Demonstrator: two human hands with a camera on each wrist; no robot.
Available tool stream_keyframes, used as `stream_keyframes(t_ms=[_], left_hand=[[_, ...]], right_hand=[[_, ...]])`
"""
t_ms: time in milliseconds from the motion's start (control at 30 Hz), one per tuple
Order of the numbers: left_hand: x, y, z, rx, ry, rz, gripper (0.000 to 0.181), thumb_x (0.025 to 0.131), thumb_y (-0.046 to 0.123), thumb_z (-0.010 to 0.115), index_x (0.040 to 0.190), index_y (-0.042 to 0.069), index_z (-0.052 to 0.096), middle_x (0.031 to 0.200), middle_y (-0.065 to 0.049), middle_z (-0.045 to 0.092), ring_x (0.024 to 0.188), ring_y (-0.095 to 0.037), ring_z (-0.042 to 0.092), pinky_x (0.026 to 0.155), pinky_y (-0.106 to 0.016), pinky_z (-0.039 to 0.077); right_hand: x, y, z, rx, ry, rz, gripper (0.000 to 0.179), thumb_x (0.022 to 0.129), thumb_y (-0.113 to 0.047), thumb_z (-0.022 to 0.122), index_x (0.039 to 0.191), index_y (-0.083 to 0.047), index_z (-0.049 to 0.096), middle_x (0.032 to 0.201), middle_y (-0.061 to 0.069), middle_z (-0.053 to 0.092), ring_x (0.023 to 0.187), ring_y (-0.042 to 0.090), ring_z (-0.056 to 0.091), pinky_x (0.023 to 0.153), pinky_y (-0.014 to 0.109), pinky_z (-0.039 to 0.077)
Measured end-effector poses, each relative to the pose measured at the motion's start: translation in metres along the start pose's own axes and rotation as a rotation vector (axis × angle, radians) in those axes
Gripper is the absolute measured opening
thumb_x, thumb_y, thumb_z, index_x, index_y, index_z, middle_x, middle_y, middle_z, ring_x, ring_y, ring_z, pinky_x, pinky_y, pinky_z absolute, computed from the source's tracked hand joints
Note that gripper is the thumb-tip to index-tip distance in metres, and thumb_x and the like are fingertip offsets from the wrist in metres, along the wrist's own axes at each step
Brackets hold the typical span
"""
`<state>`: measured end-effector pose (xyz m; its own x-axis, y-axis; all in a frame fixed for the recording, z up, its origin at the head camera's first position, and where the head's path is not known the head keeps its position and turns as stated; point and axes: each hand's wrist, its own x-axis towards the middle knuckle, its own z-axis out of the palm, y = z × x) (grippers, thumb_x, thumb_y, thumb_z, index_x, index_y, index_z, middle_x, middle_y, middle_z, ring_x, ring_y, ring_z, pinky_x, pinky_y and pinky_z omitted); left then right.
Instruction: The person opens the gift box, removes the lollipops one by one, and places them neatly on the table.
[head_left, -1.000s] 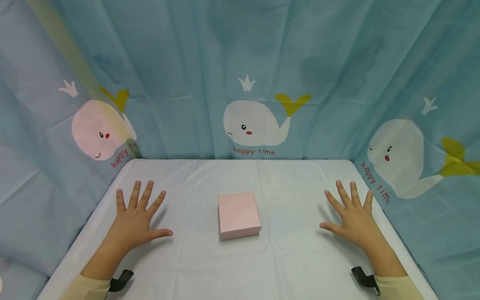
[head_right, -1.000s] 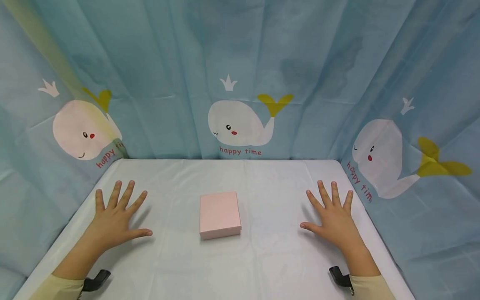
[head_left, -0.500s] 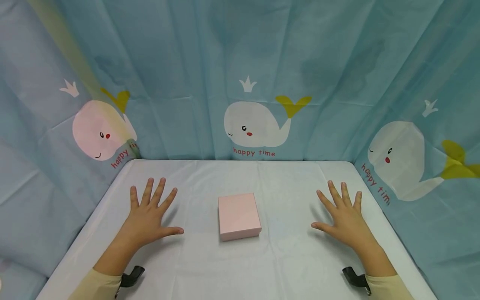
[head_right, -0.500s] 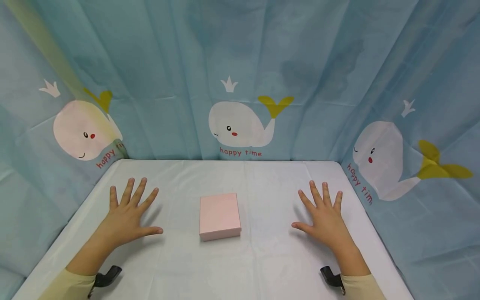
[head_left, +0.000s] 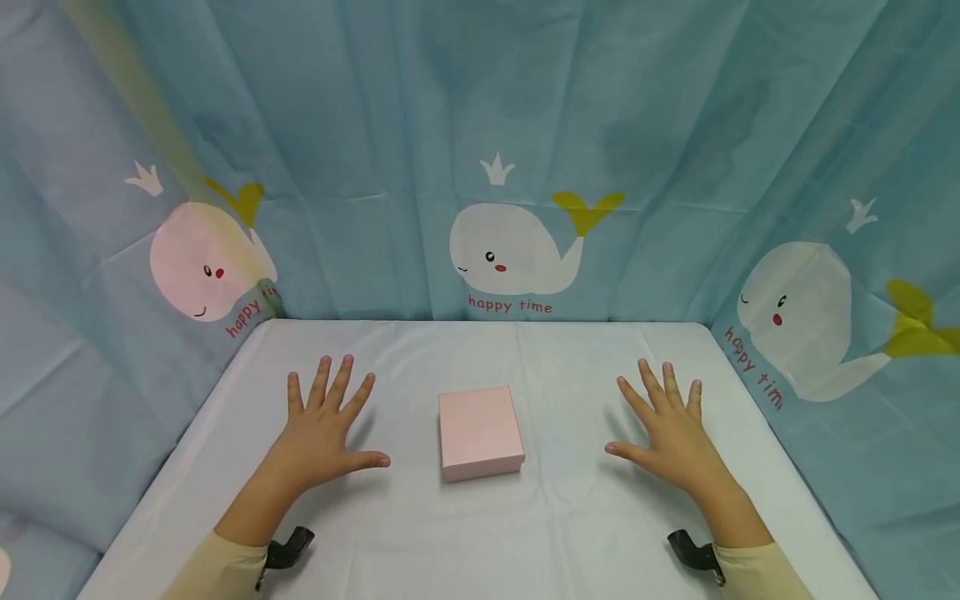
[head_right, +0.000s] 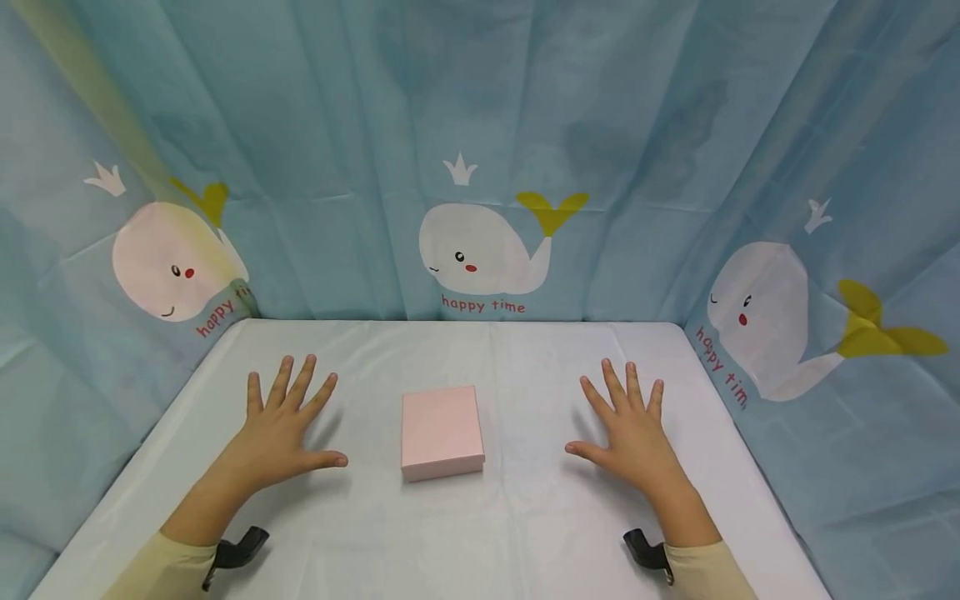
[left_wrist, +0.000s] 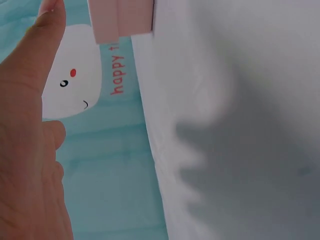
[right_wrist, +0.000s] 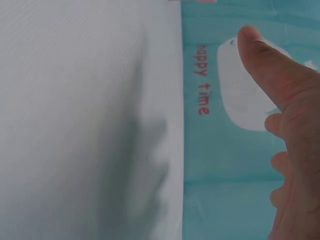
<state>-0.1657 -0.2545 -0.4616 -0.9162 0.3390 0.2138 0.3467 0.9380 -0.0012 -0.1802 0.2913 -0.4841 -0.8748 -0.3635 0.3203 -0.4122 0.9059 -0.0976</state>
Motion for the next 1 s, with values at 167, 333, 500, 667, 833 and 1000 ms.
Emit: stream_keyframes(t_ms=[167, 333, 500, 667, 833, 1000], left_hand=[[0.005, 0.013, 0.003, -0.040, -0.017, 0.009, 0.128, 0.067, 0.089, 0.067, 0.164, 0.016, 0.025, 0.172, -0.018, 0.000, 0.157, -0.043, -0.015, 0.116, -0.080, -0.008], [0.009, 0.024, 0.007, -0.104, -0.033, 0.012, 0.129, 0.068, 0.085, 0.071, 0.165, 0.017, 0.021, 0.173, -0.013, -0.009, 0.157, -0.042, -0.013, 0.116, -0.080, -0.008], [0.009, 0.035, 0.014, -0.189, -0.039, 0.025, 0.129, 0.069, 0.081, 0.074, 0.166, 0.017, 0.018, 0.173, -0.010, -0.011, 0.157, -0.043, -0.012, 0.116, -0.079, -0.007], [0.011, 0.046, 0.019, -0.304, -0.060, 0.034, 0.129, 0.071, 0.075, 0.077, 0.166, 0.018, 0.013, 0.173, -0.011, -0.010, 0.157, -0.041, -0.014, 0.117, -0.076, -0.012], [0.014, 0.053, 0.024, -0.440, -0.076, 0.024, 0.129, 0.071, 0.065, 0.084, 0.166, 0.015, 0.013, 0.173, -0.014, -0.005, 0.157, -0.041, -0.013, 0.119, -0.074, -0.012], [0.014, 0.060, 0.027, -0.569, -0.077, 0.012, 0.122, 0.077, 0.057, 0.083, 0.166, 0.012, 0.011, 0.173, -0.013, -0.003, 0.158, -0.041, -0.010, 0.120, -0.075, -0.005]], right_hand=[[0.006, -0.010, 0.001, 0.041, -0.003, -0.008, 0.109, 0.077, -0.076, 0.072, 0.162, -0.020, 0.032, 0.172, 0.015, 0.010, 0.157, 0.047, -0.005, 0.117, 0.076, -0.015], [0.013, -0.023, 0.002, 0.074, -0.011, -0.020, 0.111, 0.077, -0.077, 0.072, 0.163, -0.020, 0.031, 0.173, 0.014, 0.009, 0.157, 0.045, -0.005, 0.119, 0.074, -0.014], [0.019, -0.036, 0.004, 0.116, -0.024, -0.040, 0.111, 0.078, -0.077, 0.071, 0.163, -0.019, 0.029, 0.173, 0.013, 0.009, 0.158, 0.041, -0.007, 0.120, 0.073, -0.013], [0.023, -0.051, 0.004, 0.174, -0.043, -0.063, 0.111, 0.079, -0.077, 0.070, 0.163, -0.017, 0.029, 0.173, 0.014, 0.011, 0.158, 0.040, -0.005, 0.121, 0.071, -0.012], [0.030, -0.067, 0.002, 0.275, -0.072, -0.068, 0.110, 0.081, -0.074, 0.071, 0.164, -0.018, 0.026, 0.173, 0.011, 0.008, 0.159, 0.036, -0.006, 0.123, 0.071, -0.006], [0.035, -0.083, 0.002, 0.347, -0.094, -0.088, 0.110, 0.082, -0.071, 0.072, 0.164, -0.017, 0.025, 0.174, 0.004, 0.003, 0.160, 0.033, -0.005, 0.124, 0.070, -0.004]])
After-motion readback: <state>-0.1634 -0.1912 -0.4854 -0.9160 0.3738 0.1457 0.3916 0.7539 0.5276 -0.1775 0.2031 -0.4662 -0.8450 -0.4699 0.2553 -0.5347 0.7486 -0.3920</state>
